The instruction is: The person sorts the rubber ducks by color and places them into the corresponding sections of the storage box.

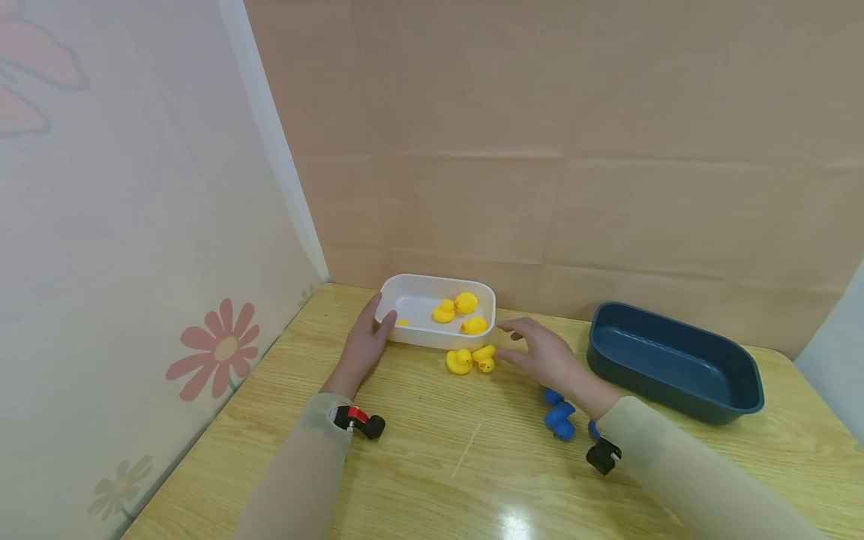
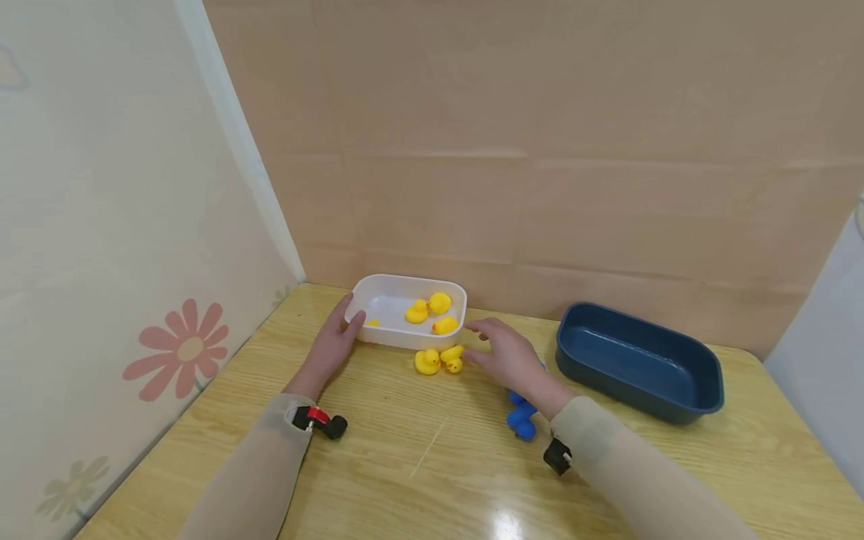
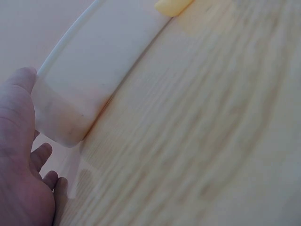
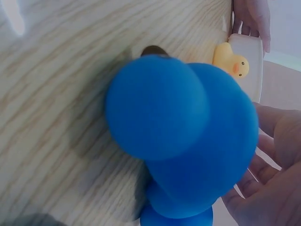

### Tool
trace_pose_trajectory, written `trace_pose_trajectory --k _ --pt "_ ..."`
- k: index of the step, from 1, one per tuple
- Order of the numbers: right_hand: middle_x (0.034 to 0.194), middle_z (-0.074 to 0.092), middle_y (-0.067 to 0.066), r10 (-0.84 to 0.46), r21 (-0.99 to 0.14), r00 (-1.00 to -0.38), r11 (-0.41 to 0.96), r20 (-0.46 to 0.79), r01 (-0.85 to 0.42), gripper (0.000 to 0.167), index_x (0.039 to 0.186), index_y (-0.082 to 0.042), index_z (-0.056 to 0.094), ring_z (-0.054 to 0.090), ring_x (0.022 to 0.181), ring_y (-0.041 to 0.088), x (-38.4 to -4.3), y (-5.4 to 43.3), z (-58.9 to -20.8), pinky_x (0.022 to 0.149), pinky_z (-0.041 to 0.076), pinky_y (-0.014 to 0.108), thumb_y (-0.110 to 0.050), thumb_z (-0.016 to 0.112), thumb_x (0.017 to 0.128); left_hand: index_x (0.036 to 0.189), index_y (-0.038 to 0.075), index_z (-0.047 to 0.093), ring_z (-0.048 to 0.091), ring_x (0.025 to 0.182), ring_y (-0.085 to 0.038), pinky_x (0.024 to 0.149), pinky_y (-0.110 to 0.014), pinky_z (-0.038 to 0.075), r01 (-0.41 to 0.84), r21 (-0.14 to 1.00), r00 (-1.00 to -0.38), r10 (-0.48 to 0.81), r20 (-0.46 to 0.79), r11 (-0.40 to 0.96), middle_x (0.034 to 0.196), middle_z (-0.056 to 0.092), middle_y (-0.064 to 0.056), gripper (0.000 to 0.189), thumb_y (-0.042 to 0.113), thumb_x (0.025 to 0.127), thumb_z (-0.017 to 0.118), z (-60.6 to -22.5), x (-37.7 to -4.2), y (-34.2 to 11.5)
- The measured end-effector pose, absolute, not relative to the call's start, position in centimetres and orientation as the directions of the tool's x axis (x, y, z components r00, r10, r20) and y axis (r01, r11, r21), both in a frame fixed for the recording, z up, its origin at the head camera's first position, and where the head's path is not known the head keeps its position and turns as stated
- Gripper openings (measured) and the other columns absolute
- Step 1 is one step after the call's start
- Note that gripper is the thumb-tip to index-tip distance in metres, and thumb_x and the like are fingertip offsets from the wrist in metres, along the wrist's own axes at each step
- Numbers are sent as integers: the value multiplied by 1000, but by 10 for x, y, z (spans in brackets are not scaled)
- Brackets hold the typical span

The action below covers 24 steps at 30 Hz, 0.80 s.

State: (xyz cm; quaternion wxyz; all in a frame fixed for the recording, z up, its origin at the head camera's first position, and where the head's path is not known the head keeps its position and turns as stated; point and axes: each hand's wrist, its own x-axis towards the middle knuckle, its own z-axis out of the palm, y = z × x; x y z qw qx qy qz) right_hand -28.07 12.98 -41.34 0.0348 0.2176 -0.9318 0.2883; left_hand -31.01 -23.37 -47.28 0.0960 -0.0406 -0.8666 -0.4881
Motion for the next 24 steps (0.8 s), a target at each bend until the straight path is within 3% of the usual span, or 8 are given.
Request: trace_pose_trajectory --k 11,17,24 --pt "139 70 17 -363 -520 -907 743 215 -420 50 147 -5 69 69 124 38 -281 123 -406 97 60 61 -24 82 103 176 8 23 23 167 -37 134 -55 21 172 832 -977 -20 214 527 180 28 -18 80 55 117 49 -472 -309 -234" --pt "133 72 15 -359 -520 -911 749 201 -410 36 133 -6 74 69 122 39 -284 117 -407 99 58 61 -24 82 103 176 9 23 22 167 -37 135 -55 20 162 831 -978 -23 206 533 180 28 -17 80 55 117 48 -470 -308 -233" --pt "133 75 15 -356 -539 -927 762 114 -359 34 130 -9 78 68 124 40 -286 113 -412 105 55 62 -29 81 104 177 11 23 22 167 -36 135 -55 20 152 838 -981 -25 193 524 180 27 -15 80 56 116 49 -469 -307 -233"
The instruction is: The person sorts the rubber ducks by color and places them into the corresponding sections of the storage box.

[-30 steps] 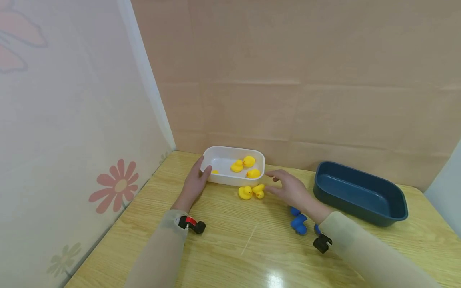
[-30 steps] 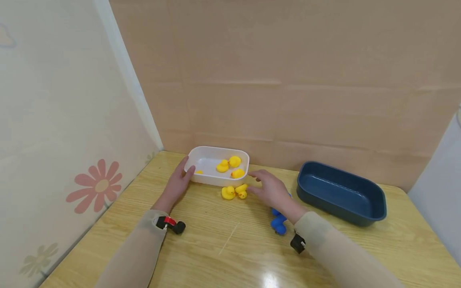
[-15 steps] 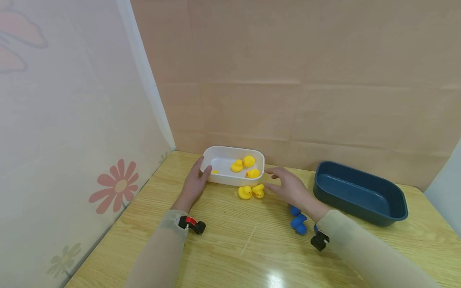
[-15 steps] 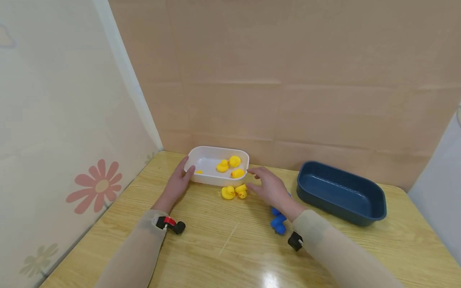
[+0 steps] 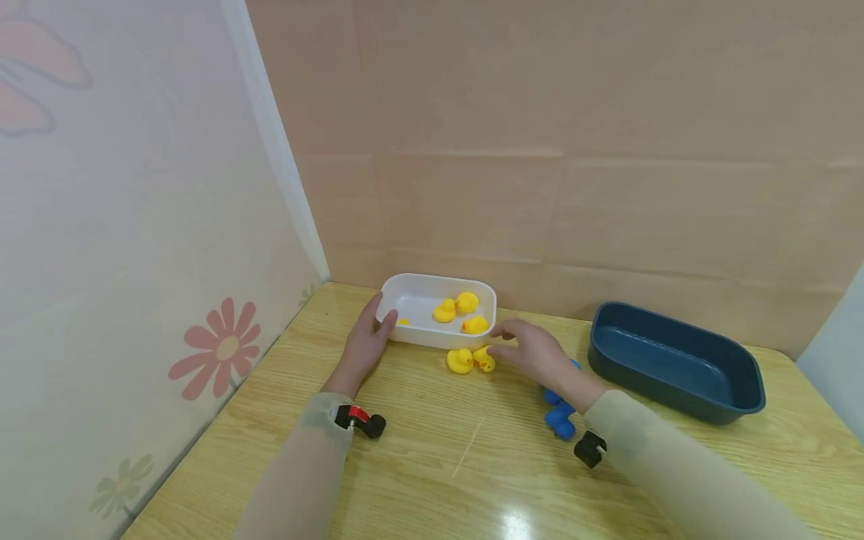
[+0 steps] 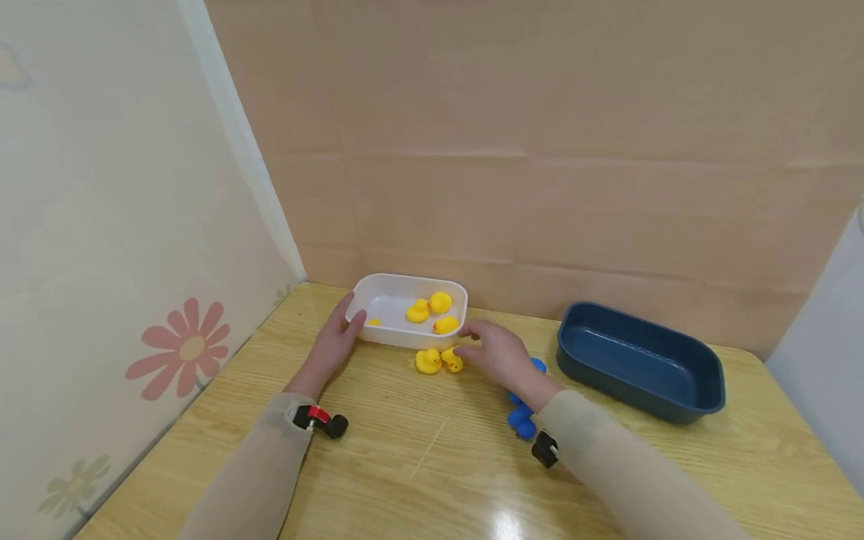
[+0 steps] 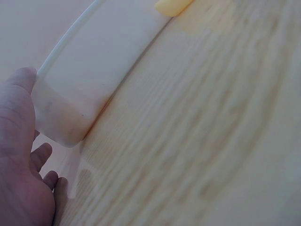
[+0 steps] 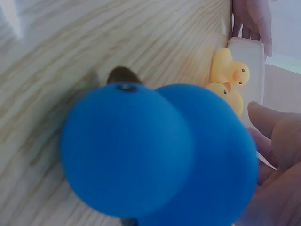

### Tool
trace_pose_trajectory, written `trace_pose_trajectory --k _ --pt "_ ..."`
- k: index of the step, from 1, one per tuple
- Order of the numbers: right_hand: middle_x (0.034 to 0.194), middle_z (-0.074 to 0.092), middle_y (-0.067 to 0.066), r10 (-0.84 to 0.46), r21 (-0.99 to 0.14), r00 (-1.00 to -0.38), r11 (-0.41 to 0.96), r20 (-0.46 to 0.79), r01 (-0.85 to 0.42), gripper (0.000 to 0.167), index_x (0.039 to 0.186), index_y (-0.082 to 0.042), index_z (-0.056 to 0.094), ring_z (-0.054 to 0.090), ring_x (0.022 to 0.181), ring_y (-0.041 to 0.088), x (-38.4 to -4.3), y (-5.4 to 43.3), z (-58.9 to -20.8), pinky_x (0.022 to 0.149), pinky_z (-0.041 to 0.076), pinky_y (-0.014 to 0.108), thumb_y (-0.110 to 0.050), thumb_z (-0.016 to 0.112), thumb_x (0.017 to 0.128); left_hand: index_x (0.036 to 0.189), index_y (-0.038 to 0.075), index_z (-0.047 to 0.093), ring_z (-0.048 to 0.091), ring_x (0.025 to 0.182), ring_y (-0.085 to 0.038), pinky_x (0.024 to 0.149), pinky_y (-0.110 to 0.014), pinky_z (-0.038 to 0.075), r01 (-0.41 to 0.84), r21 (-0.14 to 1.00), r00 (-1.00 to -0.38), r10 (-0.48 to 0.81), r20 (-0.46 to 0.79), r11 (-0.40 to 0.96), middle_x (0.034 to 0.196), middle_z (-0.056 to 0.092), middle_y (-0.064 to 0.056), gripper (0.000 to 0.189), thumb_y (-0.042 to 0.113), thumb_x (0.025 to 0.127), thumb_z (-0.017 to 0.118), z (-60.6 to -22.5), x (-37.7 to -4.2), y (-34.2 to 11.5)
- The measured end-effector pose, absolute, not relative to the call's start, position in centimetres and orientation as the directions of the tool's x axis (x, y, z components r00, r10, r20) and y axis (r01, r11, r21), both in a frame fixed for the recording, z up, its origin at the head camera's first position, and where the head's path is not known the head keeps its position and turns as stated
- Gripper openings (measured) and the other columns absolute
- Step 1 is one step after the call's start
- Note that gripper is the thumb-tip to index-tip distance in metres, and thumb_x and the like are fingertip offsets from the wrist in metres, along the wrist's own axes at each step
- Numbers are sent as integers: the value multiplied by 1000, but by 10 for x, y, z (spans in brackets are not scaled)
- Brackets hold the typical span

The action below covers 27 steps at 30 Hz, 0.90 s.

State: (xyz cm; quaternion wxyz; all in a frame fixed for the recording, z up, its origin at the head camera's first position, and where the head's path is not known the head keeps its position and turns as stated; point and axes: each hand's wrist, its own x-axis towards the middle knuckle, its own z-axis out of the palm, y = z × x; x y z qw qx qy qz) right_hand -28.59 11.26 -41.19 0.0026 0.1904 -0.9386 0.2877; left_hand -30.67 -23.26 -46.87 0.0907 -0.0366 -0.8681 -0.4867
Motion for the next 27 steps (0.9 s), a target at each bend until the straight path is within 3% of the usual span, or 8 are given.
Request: trace_pose_trajectory --k 8,21,27 --pt "135 75 13 -362 -535 -930 775 59 -335 39 136 -12 78 68 124 38 -284 111 -416 106 54 62 -31 82 103 177 10 22 21 167 -36 135 -55 20 156 837 -980 -23 197 524 181 26 -15 80 56 116 49 -469 -306 -233" --pt "136 75 10 -448 -554 -890 722 83 -415 43 137 -12 77 72 122 34 -283 111 -424 104 58 57 -27 87 99 176 9 23 22 167 -36 134 -55 20 162 830 -978 -28 209 533 180 28 -16 80 54 117 50 -472 -309 -233" --pt "129 75 4 -463 -561 -884 716 64 -416 41 135 -14 77 70 116 28 -283 109 -426 104 58 53 -24 90 97 176 9 24 23 167 -36 134 -55 21 157 827 -978 -29 205 539 180 28 -16 80 56 117 49 -472 -310 -234"
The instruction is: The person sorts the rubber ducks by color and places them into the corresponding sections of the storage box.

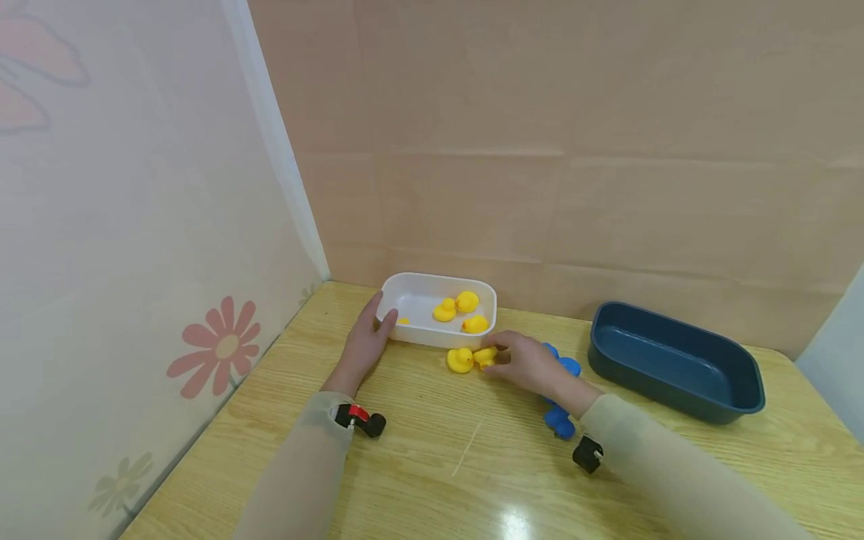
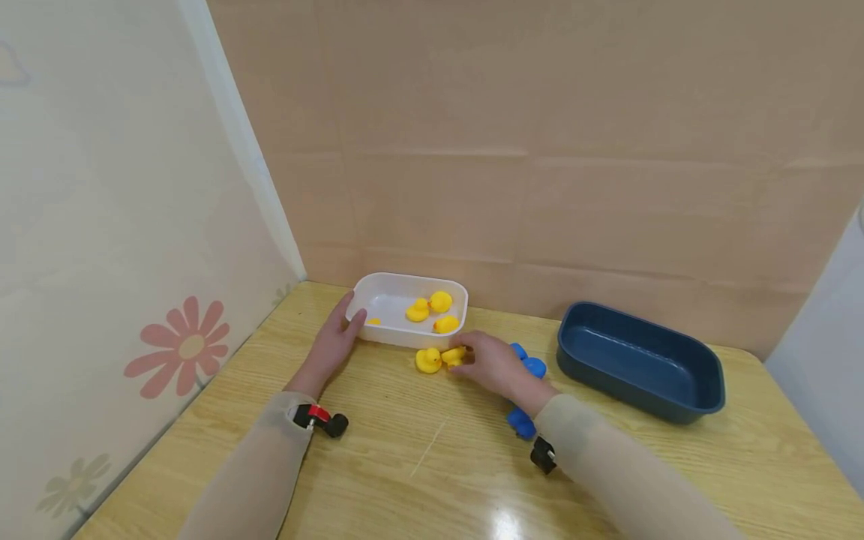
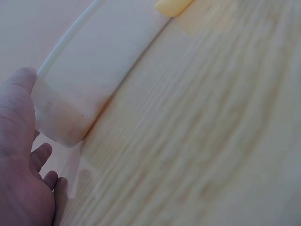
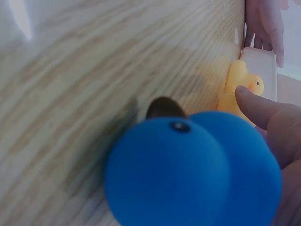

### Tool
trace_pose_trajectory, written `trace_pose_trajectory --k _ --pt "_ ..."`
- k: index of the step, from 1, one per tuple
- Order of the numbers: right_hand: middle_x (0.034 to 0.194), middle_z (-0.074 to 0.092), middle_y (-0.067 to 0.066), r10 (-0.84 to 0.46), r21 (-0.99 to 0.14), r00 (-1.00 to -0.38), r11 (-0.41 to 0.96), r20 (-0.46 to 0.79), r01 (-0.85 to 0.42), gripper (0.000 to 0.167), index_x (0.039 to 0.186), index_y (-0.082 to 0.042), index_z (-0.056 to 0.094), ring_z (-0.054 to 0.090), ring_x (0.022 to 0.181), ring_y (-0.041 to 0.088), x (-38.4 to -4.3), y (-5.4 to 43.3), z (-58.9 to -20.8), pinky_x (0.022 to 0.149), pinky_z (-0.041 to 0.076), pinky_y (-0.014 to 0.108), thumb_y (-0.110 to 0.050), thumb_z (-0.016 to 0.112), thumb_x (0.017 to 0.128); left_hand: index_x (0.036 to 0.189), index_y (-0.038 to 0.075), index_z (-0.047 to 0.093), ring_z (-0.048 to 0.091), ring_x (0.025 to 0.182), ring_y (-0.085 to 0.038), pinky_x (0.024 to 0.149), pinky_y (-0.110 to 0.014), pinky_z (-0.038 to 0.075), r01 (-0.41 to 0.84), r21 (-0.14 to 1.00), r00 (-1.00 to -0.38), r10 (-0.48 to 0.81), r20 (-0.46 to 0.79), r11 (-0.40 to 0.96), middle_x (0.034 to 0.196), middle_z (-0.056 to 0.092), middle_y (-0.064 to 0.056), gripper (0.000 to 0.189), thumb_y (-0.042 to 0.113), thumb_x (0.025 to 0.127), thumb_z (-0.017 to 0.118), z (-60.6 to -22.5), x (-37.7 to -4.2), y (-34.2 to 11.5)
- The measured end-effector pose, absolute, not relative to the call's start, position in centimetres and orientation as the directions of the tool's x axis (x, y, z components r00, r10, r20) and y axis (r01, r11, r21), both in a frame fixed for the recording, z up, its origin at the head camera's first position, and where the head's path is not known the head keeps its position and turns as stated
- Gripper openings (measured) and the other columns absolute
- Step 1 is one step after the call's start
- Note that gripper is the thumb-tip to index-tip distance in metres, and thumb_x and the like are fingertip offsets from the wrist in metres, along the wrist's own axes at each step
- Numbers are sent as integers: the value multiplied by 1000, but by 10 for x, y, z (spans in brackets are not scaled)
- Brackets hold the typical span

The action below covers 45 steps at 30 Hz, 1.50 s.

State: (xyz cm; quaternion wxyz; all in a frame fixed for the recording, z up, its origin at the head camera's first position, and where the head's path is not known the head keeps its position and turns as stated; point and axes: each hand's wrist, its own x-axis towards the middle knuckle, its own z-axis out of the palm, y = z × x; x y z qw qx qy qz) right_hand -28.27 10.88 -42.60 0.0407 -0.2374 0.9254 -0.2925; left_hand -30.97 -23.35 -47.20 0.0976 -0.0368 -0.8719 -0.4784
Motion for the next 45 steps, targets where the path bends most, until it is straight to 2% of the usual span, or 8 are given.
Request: trace_pose_trajectory --k 11,17,21,26,31,45 --pt "124 73 2 -483 -547 -874 719 50 -429 40 130 -12 77 66 110 25 -279 107 -425 104 57 50 -17 92 94 176 8 24 23 167 -37 134 -55 20 164 824 -977 -24 210 542 180 28 -17 79 54 117 49 -472 -311 -234" --pt "124 74 -2 -488 -532 -871 723 58 -440 34 127 -15 77 68 108 21 -275 109 -426 100 58 48 -20 90 96 176 7 24 23 166 -38 134 -56 20 169 826 -977 -22 214 538 179 28 -18 79 53 117 50 -471 -308 -234" --pt "126 74 -1 -487 -541 -871 717 62 -440 33 127 -16 77 69 112 24 -271 111 -422 102 58 51 -21 90 96 176 7 23 23 166 -39 134 -57 20 171 829 -976 -21 215 532 179 28 -19 80 54 117 50 -469 -306 -233" --pt "129 74 2 -490 -516 -866 718 102 -467 35 128 -15 77 69 121 31 -264 113 -411 106 56 57 -23 90 96 177 10 23 22 167 -38 134 -56 20 151 834 -980 -29 196 531 180 27 -17 80 55 117 49 -468 -306 -232" --pt "127 74 4 -494 -498 -854 706 162 -503 39 130 -13 76 69 119 35 -256 116 -398 103 57 57 -21 91 94 177 12 22 21 167 -37 134 -57 20 133 839 -983 -35 178 527 181 27 -16 79 55 117 49 -467 -304 -232" --pt "133 75 8 -455 -476 -857 714 243 -514 48 141 -11 73 70 121 34 -259 112 -370 101 58 58 -25 88 98 177 10 23 21 167 -37 134 -56 20 140 839 -982 -38 187 525 180 27 -16 78 52 117 50 -468 -304 -231"
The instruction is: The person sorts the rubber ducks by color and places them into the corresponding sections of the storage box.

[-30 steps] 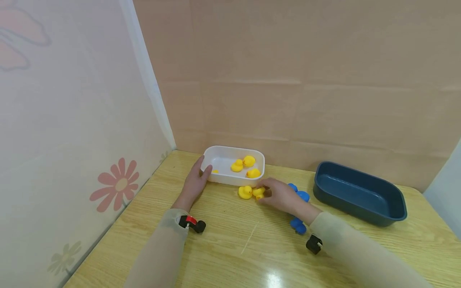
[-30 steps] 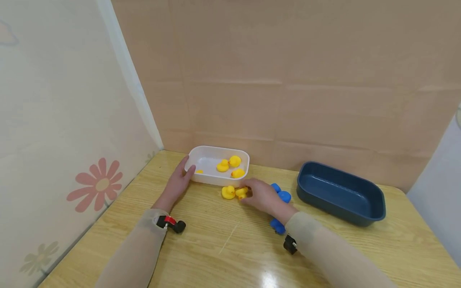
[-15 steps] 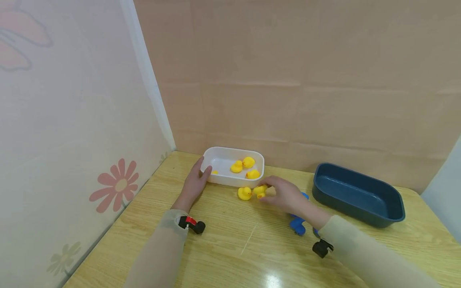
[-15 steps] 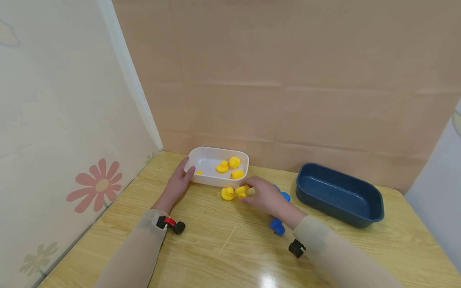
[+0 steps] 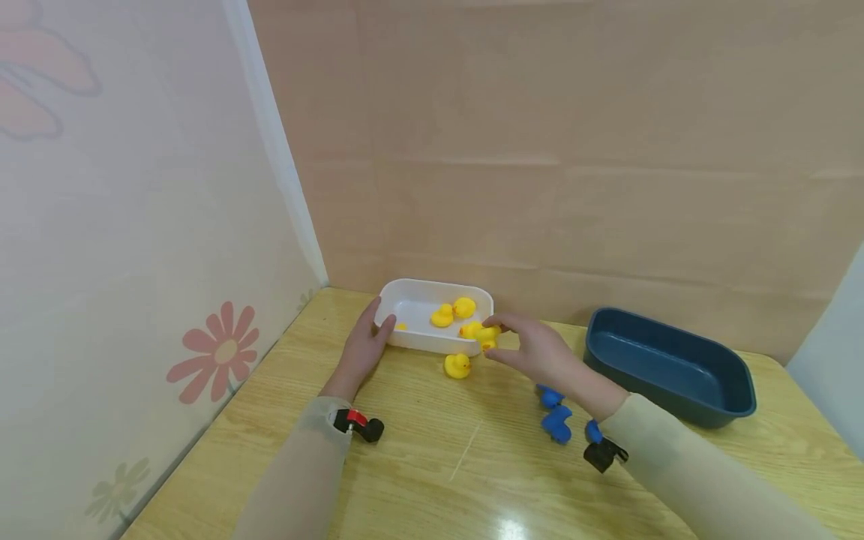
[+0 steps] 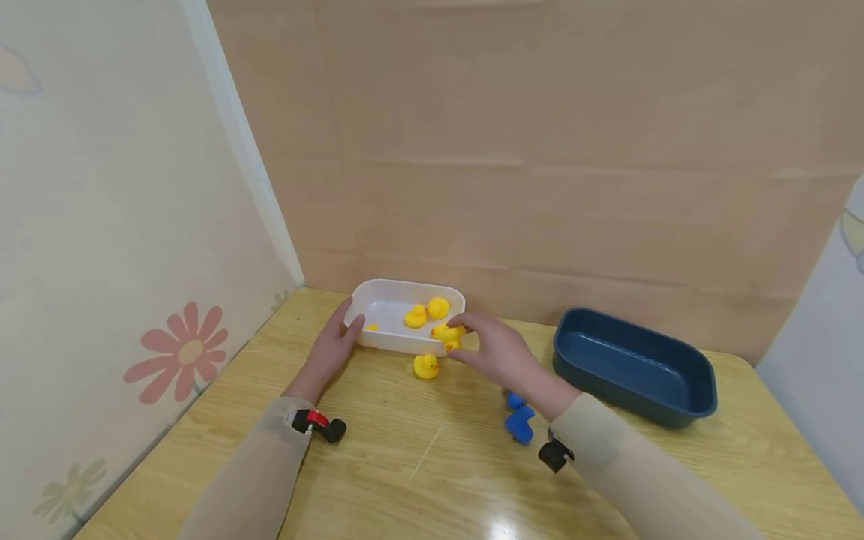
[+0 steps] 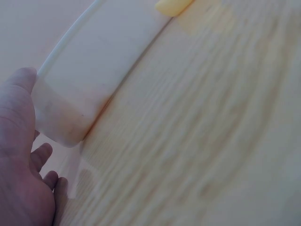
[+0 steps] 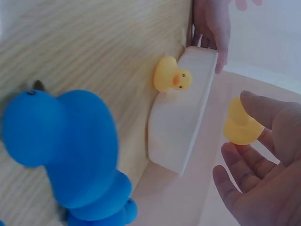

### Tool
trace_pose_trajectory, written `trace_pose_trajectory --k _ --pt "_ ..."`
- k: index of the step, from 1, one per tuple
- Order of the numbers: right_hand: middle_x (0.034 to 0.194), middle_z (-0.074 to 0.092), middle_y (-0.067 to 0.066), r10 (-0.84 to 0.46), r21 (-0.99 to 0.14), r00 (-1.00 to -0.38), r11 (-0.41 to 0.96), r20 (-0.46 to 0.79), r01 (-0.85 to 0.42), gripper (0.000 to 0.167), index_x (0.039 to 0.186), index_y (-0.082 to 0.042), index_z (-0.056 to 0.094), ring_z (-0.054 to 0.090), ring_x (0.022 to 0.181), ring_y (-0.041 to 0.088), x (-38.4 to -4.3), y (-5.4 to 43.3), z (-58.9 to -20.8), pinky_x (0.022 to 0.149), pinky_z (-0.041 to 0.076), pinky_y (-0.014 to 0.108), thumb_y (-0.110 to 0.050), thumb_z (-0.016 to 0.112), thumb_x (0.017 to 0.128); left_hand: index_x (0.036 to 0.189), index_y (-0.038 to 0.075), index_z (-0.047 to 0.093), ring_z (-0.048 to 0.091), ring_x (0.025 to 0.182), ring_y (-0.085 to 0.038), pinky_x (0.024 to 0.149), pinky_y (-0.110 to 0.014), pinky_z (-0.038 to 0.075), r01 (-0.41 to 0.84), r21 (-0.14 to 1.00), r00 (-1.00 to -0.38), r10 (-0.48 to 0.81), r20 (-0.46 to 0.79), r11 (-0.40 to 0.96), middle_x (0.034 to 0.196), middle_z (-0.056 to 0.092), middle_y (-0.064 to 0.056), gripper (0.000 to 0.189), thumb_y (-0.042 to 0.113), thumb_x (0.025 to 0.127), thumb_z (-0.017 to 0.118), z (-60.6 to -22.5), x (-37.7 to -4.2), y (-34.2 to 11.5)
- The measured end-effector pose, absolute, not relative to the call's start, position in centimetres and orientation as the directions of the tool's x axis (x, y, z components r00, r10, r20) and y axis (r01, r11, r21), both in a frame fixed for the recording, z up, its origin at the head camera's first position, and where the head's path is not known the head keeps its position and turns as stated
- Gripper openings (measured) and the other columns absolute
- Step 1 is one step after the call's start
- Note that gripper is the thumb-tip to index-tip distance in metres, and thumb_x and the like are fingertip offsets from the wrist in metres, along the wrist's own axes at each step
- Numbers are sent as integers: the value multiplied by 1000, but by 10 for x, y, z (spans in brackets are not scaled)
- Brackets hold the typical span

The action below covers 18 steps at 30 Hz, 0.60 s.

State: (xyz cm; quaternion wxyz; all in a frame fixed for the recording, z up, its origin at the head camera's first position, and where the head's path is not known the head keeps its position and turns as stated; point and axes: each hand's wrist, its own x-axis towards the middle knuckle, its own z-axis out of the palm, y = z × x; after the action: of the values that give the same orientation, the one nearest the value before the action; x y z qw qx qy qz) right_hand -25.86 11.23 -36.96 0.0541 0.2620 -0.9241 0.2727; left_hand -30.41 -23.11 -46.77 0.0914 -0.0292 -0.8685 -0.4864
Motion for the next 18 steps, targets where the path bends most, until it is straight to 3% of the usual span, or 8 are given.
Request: trace_pose_trajectory --k 18 --pt "142 71 12 -410 -534 -877 698 251 -478 51 145 -11 68 65 132 40 -286 99 -361 111 52 63 -32 84 102 177 12 24 22 167 -37 134 -58 20 131 848 -983 -45 180 514 180 27 -15 76 51 117 51 -469 -304 -231"
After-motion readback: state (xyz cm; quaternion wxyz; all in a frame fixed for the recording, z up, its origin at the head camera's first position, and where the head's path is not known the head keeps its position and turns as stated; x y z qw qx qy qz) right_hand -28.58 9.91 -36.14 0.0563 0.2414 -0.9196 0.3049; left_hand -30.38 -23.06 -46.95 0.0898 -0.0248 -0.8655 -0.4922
